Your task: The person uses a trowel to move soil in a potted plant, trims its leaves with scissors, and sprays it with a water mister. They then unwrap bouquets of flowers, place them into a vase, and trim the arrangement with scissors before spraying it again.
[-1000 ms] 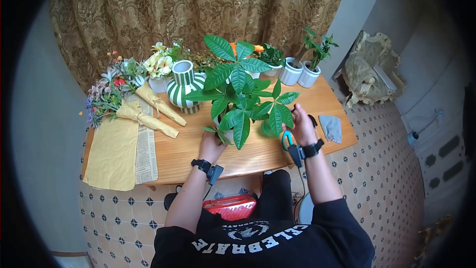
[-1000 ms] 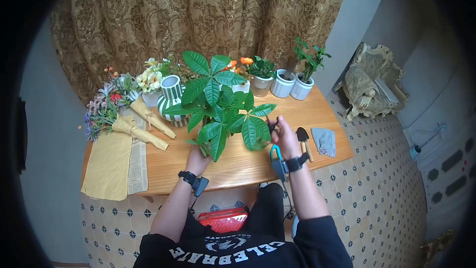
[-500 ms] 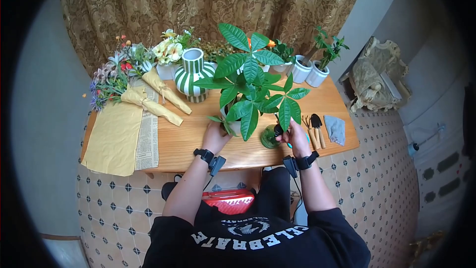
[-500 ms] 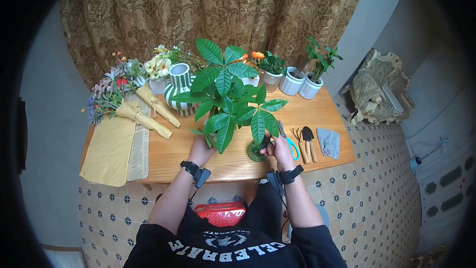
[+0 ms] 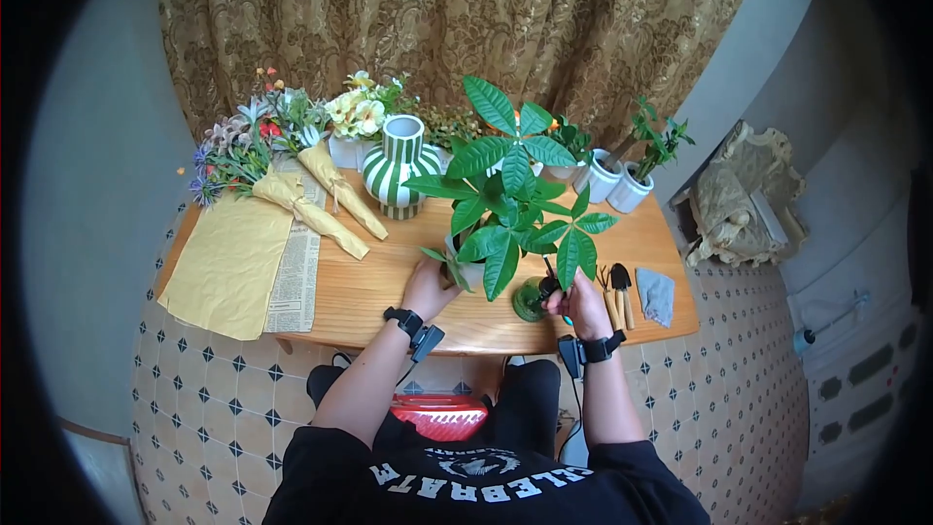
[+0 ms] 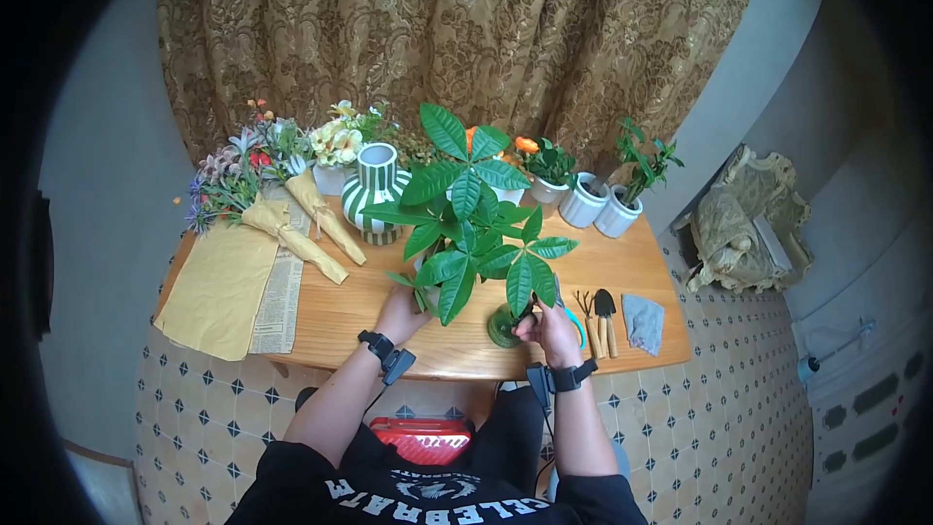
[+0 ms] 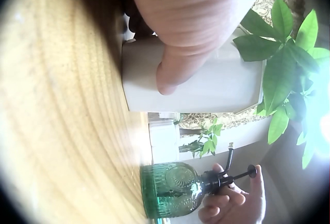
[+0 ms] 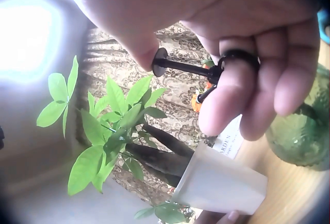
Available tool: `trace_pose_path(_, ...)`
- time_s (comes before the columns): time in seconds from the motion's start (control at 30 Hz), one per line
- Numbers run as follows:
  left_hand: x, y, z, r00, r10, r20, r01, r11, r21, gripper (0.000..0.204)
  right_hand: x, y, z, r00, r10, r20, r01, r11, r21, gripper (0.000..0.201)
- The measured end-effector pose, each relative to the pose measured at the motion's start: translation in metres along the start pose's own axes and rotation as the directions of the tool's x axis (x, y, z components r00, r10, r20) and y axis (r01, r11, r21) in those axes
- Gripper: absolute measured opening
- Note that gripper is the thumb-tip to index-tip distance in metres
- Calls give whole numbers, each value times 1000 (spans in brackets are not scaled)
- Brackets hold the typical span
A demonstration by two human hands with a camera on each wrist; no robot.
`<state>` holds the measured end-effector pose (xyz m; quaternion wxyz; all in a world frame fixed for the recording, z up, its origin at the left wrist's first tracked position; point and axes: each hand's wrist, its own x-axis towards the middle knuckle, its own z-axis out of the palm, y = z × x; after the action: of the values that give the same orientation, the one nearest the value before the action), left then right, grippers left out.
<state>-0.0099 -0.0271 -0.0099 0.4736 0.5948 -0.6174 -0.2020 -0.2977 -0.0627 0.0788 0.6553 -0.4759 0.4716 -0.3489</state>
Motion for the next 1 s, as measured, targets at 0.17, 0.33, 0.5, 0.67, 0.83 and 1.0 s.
trace_pose_path(0.17,0,3,-1,1000,-2,5,2,1000,30,48,-6,0,5,998,-18,-53,19,1000,5,56)
trace_pose_path(0.33,0,2,-2,1000,-8,16,8,999,38,47,-4,-1,1,1000,24,-16,-23,998,66,52)
trace_pose_path(0.5,-1,4,-3,1000,-18,22,18,999,27,46,-12,-8,-2,990,20,140,-45,983,179,47)
trace_pose_path(0.67,0,5,-3,1000,-21,4,21,999,34,44,-46,9,-4,963,-100,251,4,934,358,68)
trace_pose_path(0.83,-1,9,-5,1000,-8,10,7,999,35,44,-81,28,11,891,-136,432,-199,739,644,67)
trace_pose_path(1.0,-1,9,-5,1000,-26,15,26,1000,17,48,-96,28,38,763,-241,600,-311,676,668,65)
